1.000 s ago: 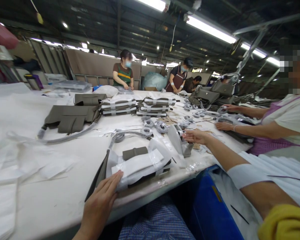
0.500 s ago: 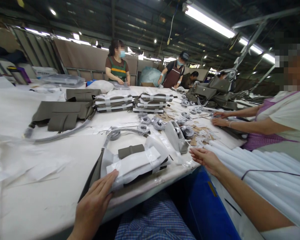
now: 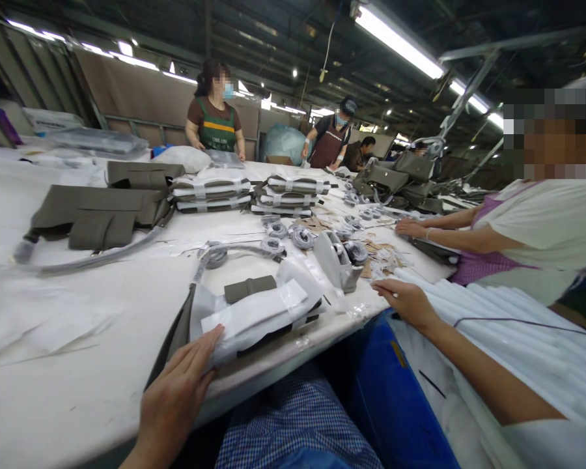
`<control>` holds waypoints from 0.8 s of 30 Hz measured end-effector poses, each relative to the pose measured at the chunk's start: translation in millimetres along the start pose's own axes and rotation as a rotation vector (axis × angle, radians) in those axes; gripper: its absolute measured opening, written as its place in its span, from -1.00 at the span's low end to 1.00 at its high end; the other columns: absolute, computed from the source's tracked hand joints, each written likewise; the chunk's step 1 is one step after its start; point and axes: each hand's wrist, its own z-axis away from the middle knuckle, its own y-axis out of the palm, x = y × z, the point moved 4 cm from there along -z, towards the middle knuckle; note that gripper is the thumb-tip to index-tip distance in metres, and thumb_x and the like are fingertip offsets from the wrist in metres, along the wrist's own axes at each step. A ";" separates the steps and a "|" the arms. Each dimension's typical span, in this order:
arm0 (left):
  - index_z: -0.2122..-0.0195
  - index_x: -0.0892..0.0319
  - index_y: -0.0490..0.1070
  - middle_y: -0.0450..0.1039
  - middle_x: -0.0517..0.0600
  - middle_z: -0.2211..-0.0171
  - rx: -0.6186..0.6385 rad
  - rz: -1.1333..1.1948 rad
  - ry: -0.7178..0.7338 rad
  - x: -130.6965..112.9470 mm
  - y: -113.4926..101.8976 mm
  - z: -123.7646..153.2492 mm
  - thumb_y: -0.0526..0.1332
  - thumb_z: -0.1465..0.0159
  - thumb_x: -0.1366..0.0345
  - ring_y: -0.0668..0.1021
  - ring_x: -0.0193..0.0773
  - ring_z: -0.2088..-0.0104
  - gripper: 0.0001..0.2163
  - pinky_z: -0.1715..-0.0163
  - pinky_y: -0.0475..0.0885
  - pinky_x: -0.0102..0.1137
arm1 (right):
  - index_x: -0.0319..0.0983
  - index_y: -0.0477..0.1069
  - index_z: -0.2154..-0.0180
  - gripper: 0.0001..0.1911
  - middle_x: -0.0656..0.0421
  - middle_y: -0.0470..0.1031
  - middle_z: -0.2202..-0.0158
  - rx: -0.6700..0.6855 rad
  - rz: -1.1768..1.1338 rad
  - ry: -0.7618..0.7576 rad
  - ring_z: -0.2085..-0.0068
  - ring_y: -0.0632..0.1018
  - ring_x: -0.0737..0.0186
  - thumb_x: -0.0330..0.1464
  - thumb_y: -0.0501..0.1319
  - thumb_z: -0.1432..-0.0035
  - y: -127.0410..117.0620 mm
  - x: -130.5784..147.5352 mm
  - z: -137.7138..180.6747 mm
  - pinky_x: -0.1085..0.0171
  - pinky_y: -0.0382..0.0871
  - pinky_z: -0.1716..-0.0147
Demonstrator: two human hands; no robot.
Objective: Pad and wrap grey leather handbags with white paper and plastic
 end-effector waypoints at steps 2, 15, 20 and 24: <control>-0.32 0.07 0.20 0.52 -0.03 -0.06 -0.004 -0.006 -0.019 -0.6 -0.4 -1.0 0.07 -0.31 0.41 0.62 -0.14 0.09 -0.47 0.14 0.53 -0.38 | -0.10 0.61 0.18 -0.76 0.09 0.62 0.06 0.083 0.102 -0.168 0.02 0.57 -0.01 -0.26 0.20 -0.19 -2.6 30.1 5.2 0.08 0.36 -0.11; -0.19 0.14 0.31 0.54 0.02 -0.03 0.051 0.152 -0.180 -8.4 -4.4 -7.7 0.14 -0.17 0.60 0.58 -0.20 0.02 -0.46 -0.01 0.51 -0.38 | -0.12 0.58 0.32 -0.72 0.16 0.60 0.37 0.550 0.137 -1.023 0.36 0.53 0.24 -0.13 0.18 -0.27 102.8 273.6 -3.3 0.32 0.22 0.36; -0.22 0.17 0.27 0.53 0.03 -0.02 0.057 0.188 -0.228 -10.3 -3.9 -7.3 0.19 -0.14 0.65 0.57 -0.20 0.00 -0.40 -0.05 0.49 -0.38 | -0.09 0.59 0.35 -0.86 0.24 0.61 0.39 0.674 0.261 -1.161 0.36 0.53 0.25 -0.23 0.28 -0.17 147.6 316.2 -21.5 0.33 0.14 0.41; -0.19 0.20 0.28 0.54 0.05 -0.01 0.044 0.206 -0.247 -12.6 -3.8 -8.0 0.20 -0.11 0.68 0.56 -0.17 0.00 -0.41 -0.07 0.49 -0.36 | -0.04 0.63 0.34 -0.91 0.26 0.62 0.41 0.773 0.382 -1.195 0.41 0.50 0.29 -0.24 0.32 -0.12 175.3 331.1 -34.9 0.33 0.07 0.45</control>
